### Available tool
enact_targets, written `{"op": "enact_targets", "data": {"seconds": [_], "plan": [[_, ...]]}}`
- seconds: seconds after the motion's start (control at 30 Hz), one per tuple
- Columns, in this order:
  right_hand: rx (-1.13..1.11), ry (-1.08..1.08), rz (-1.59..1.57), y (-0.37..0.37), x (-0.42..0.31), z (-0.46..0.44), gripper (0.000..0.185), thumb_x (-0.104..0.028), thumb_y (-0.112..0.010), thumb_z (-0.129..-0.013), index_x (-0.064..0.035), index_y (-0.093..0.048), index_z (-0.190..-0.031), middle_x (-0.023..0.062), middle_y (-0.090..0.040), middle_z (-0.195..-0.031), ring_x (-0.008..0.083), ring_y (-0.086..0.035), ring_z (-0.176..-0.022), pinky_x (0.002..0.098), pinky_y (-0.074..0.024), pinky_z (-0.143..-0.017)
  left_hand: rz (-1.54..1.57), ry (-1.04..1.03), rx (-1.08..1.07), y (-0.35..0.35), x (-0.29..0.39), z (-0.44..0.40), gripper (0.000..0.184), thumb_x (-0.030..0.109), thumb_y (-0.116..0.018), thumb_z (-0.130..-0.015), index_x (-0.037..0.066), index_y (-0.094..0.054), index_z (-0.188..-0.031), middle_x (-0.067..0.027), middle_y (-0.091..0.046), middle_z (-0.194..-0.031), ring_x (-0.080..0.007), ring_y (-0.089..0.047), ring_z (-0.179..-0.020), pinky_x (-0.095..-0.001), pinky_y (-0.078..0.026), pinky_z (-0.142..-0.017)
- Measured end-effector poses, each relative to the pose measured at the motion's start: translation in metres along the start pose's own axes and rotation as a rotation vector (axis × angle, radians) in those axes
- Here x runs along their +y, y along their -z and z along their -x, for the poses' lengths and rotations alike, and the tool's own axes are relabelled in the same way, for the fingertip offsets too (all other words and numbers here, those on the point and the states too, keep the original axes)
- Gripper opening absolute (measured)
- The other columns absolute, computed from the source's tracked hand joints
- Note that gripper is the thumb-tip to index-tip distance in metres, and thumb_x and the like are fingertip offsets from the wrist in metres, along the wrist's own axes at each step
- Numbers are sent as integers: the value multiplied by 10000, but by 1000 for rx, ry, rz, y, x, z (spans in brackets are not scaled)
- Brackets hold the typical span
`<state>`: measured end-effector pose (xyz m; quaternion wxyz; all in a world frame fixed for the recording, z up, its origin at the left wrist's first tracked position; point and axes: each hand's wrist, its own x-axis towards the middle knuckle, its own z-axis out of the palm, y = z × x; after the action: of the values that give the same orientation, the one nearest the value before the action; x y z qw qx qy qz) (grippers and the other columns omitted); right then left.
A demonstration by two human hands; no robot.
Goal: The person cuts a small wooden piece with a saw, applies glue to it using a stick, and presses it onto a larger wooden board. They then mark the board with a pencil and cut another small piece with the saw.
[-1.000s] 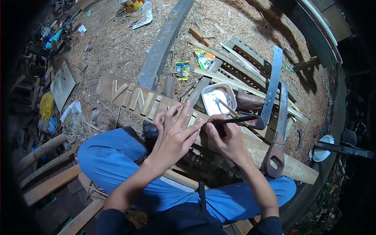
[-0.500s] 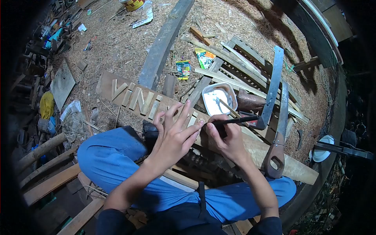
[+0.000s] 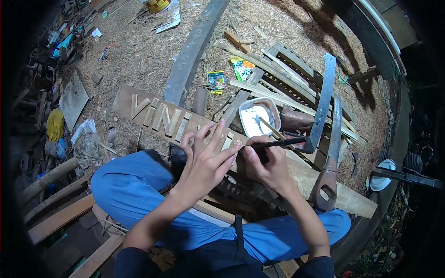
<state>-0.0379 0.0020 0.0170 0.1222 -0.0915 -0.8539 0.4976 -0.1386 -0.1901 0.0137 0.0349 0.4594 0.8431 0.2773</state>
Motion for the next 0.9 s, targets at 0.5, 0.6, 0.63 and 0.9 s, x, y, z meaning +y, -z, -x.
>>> {"op": "enact_targets", "data": {"seconds": [0.5, 0.6, 0.63, 0.9], "plan": [[35, 7, -23, -3, 0, -1, 163, -91, -730, -978, -10, -688, -1113, 125, -693, -878, 238, -680, -735, 356, -526, -688, 1, 3, -7, 2, 1, -2, 342, 210, -796, -888, 237, -792, -1228, -141, -460, -1643, -346, -373, -1471, -549, -172, -1164], [34, 16, -25, -2, 3, 0, 162, -92, -730, -978, -12, -687, -1112, 125, -691, -874, 232, -677, -733, 352, -526, -688, -8, -2, -1, 1, 1, -1, 337, 211, -797, -887, 236, -794, -1223, -140, -461, -1642, -346, -374, -1470, -550, -171, -1164], [15, 25, -25, -2, 4, 1, 160, -91, -729, -979, -11, -686, -1110, 126, -690, -872, 229, -675, -731, 349, -526, -687, -1, 1, 4, 0, 1, -1, 334, 212, -796, -888, 235, -795, -1221, -139, -462, -1642, -345, -373, -1471, -551, -172, -1165], [41, 4, -36, -2, 1, 0, 151, -97, -725, -979, -18, -687, -1103, 108, -687, -835, 223, -662, -704, 337, -518, -672, -7, 1, -1, 1, 2, -1, 333, 214, -798, -887, 232, -797, -1219, -140, -456, -1646, -340, -368, -1477, -555, -175, -1164]]}}
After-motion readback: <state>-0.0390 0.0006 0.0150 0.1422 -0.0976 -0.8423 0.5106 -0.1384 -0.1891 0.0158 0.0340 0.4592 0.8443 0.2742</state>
